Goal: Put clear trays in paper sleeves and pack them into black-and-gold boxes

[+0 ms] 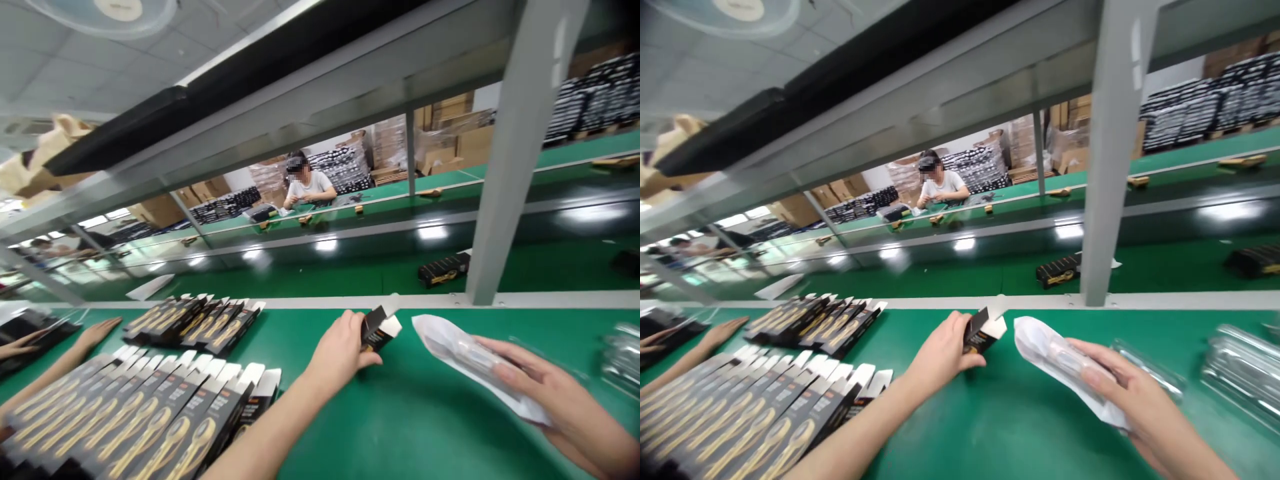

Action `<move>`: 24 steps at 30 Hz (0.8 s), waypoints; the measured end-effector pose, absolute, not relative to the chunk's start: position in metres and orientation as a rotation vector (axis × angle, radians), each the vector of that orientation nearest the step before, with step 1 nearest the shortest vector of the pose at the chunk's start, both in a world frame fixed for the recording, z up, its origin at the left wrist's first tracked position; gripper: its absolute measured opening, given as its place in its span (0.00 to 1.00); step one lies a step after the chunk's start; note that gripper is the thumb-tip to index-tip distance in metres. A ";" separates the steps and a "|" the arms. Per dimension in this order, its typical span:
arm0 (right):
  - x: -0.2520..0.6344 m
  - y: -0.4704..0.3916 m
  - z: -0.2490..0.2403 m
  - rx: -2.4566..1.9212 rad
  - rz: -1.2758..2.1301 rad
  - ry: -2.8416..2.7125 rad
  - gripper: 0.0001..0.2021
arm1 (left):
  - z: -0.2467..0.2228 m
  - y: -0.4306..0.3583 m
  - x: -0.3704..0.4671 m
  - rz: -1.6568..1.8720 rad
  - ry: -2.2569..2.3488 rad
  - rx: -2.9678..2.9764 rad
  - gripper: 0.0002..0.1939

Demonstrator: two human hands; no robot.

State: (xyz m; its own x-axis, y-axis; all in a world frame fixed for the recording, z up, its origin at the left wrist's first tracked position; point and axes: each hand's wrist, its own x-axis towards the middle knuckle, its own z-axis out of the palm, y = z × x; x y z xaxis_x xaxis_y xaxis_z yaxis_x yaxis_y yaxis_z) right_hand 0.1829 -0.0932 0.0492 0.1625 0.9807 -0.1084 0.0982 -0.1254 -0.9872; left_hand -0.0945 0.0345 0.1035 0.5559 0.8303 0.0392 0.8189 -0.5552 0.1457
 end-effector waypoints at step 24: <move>0.164 -0.126 0.037 -1.605 1.269 -1.133 0.20 | 0.102 -0.047 -0.061 0.055 0.746 3.226 0.32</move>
State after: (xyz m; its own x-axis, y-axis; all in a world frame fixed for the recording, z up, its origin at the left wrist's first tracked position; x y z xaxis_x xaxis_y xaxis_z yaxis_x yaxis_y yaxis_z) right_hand 0.1642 -0.1259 0.0374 0.1035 0.9537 -0.2823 0.1728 -0.2967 -0.9392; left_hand -0.0614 -0.0474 0.1016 0.8986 0.4331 0.0705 0.4388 -0.8847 -0.1574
